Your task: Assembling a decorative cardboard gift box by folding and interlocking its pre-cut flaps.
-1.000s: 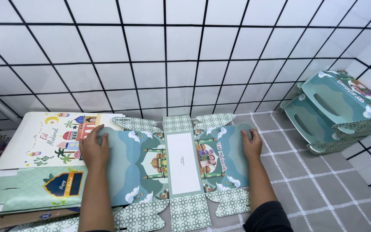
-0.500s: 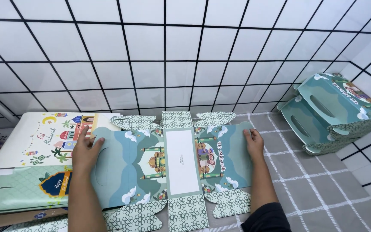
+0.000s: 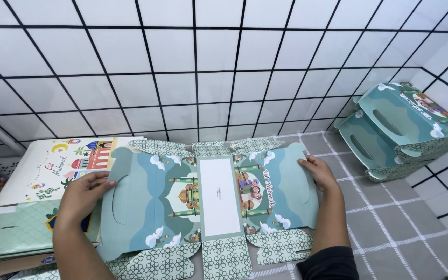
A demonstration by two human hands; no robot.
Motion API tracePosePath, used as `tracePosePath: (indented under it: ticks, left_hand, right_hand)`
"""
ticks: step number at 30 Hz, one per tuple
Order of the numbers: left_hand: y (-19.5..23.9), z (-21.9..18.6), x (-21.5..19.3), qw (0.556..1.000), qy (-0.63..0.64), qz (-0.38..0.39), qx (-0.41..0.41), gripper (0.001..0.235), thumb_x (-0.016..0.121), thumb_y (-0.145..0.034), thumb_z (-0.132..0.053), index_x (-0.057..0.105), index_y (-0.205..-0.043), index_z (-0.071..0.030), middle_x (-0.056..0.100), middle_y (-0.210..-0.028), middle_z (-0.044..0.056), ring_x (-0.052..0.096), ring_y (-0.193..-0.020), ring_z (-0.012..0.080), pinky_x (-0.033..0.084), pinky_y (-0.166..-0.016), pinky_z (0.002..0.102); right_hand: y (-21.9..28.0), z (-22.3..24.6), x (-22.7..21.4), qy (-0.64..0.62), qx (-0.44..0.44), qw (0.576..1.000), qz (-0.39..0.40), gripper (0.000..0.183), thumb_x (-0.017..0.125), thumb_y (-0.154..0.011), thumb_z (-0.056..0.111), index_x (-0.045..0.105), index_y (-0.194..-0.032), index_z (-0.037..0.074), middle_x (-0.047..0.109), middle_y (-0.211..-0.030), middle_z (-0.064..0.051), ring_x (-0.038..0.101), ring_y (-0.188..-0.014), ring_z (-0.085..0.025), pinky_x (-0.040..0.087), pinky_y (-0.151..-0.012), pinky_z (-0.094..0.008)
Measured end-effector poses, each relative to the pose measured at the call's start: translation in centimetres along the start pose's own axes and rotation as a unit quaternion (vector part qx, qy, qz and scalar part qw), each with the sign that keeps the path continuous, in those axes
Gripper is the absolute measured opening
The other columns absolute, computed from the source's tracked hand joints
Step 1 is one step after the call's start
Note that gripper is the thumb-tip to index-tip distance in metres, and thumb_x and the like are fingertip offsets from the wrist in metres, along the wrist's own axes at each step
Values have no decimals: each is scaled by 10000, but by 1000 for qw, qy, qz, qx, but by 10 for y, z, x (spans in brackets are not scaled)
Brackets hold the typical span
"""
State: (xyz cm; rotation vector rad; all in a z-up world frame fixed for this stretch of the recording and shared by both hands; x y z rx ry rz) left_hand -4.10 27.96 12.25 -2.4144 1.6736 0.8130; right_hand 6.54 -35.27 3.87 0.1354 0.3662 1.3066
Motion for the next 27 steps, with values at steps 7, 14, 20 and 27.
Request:
tracePosePath:
  ticks: [7, 14, 20, 27]
  left_hand:
    - [25, -22, -5, 985, 60, -115, 117, 197, 747, -953, -199, 743, -1130, -113, 708, -922, -1, 608, -899, 110, 477, -815, 281]
    - [28, -13, -3, 867, 80, -267, 413, 138, 727, -1089, -86, 682, -1194, -9, 678, -1097, 116, 617, -980, 215, 515, -881, 328]
    - [42, -13, -9, 836, -45, -354, 418, 156, 794, -1116, -178, 758, -1210, -59, 741, -1087, 57, 543, -671, 152, 446, -693, 297]
    - [74, -38, -15, 885, 59, -320, 334, 56, 697, -1198, -61, 677, -1150, -83, 666, -935, 48, 717, -905, 159, 474, -751, 248]
  right_hand:
    - [8, 18, -27, -79, -109, 988, -76, 376, 710, -904, 249, 659, -1252, 119, 668, -1207, -20, 613, -1085, -167, 513, -949, -311]
    - [6, 26, -40, -165, -348, 901, -198, 302, 673, -1007, 210, 589, -1275, 98, 604, -1156, 5, 579, -1091, -103, 488, -1011, -218]
    - [64, 58, -42, 57, -383, 881, -273, 242, 711, -1037, 246, 674, -1183, 57, 459, -830, 13, 430, -734, -108, 430, -707, -279]
    - [90, 81, -25, -3, -351, 912, -212, 135, 554, -1102, 193, 532, -1118, 60, 742, -1024, -112, 703, -803, -182, 543, -782, -279]
Point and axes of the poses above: each hand's wrist, its own y-axis away from the middle knuckle, its own x-axis out of the palm, z = x × y, the point moved 4 cm from there along -y, towards the middle knuckle
